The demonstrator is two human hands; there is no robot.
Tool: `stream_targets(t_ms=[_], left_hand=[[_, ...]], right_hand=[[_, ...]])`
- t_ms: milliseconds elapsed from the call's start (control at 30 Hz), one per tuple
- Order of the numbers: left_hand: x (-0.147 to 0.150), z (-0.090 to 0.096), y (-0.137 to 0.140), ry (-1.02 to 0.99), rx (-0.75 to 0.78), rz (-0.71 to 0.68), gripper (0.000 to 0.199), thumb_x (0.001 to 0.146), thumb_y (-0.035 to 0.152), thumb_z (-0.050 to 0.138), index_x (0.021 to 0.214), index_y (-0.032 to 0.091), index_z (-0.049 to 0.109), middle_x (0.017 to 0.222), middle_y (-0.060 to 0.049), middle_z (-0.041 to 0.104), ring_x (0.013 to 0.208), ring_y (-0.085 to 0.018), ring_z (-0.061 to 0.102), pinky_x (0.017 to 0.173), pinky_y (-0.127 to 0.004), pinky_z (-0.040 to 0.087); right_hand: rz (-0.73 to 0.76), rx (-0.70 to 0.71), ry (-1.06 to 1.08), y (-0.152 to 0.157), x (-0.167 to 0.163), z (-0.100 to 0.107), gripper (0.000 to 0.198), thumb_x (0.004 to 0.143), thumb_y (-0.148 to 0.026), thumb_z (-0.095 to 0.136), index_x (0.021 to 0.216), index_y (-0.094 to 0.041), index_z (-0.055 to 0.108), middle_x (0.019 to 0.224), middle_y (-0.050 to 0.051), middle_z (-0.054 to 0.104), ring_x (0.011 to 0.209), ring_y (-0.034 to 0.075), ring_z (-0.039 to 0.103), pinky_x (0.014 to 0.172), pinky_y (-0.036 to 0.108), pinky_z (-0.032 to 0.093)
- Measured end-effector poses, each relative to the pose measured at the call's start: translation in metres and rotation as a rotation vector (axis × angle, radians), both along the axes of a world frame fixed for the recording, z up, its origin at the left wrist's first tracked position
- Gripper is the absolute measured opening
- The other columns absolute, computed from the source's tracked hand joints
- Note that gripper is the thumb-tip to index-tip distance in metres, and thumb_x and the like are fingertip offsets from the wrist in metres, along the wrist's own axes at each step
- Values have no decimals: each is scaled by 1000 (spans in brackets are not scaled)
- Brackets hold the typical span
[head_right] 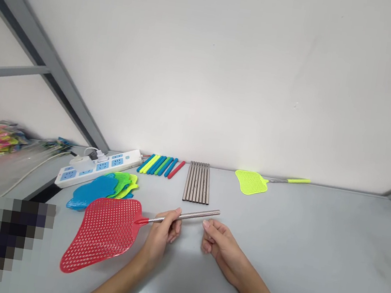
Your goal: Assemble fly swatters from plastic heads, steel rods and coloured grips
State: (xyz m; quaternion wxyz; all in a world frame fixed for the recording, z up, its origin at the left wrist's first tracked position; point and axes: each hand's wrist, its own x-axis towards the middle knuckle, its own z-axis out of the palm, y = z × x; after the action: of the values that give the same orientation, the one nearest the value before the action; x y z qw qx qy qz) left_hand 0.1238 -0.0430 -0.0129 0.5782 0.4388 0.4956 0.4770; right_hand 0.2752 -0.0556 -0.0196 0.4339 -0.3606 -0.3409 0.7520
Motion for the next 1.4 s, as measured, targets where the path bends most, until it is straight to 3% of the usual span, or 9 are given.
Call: stream_targets(t_ms=[500,667,833,967,1100,1233,1400], left_hand=[[1,-2,-1,20,63,-37,43,77,44,39,44,16,41,39,5,30,38,-7,28,40,-22,20],[0,4,-2,35,89,7,43,77,43,39,44,16,41,39,5,31,38,-7,27,40,-22,20],[-3,11,-1,39,108,110,41,76,40,42,42,16,41,39,5,30,38,-7,26,40,-22,18],[-8,13,0,-51,157,273,42,77,38,40,41,16,39,40,4,29,39,-7,25,41,-23,19],[-13,12,1,-142,200,363,41,78,35,40,42,17,38,40,4,29,40,-8,25,41,-23,18],[-14,12,1,-174,202,383,41,79,34,40,42,16,38,40,4,28,41,-8,25,42,-23,18],[-15,10,3,-191,169,428,40,78,34,41,42,16,37,39,5,27,40,-8,25,41,-23,18]], right_hand=[[-32,-69,74,1,-1,-1,21,77,-38,51,68,-19,47,56,-4,35,46,8,32,51,25,29],[-39,15,-18,10,-6,1,17,77,-36,51,75,-19,53,59,-3,43,49,9,39,53,25,32],[22,132,-88,49,-22,13,18,76,-33,51,88,-20,55,60,-2,51,50,11,47,54,27,38],[106,80,-101,94,-42,21,25,74,-28,54,98,-21,50,66,2,59,51,13,53,51,27,42],[63,62,-142,132,-66,21,26,78,-27,48,103,-21,45,62,2,59,46,12,53,47,26,42],[5,56,-237,150,-85,17,24,83,-35,39,102,-20,43,52,1,57,36,9,47,38,20,37],[84,29,-389,162,-98,12,24,80,-37,42,91,-17,48,41,1,55,29,10,45,29,18,33]])
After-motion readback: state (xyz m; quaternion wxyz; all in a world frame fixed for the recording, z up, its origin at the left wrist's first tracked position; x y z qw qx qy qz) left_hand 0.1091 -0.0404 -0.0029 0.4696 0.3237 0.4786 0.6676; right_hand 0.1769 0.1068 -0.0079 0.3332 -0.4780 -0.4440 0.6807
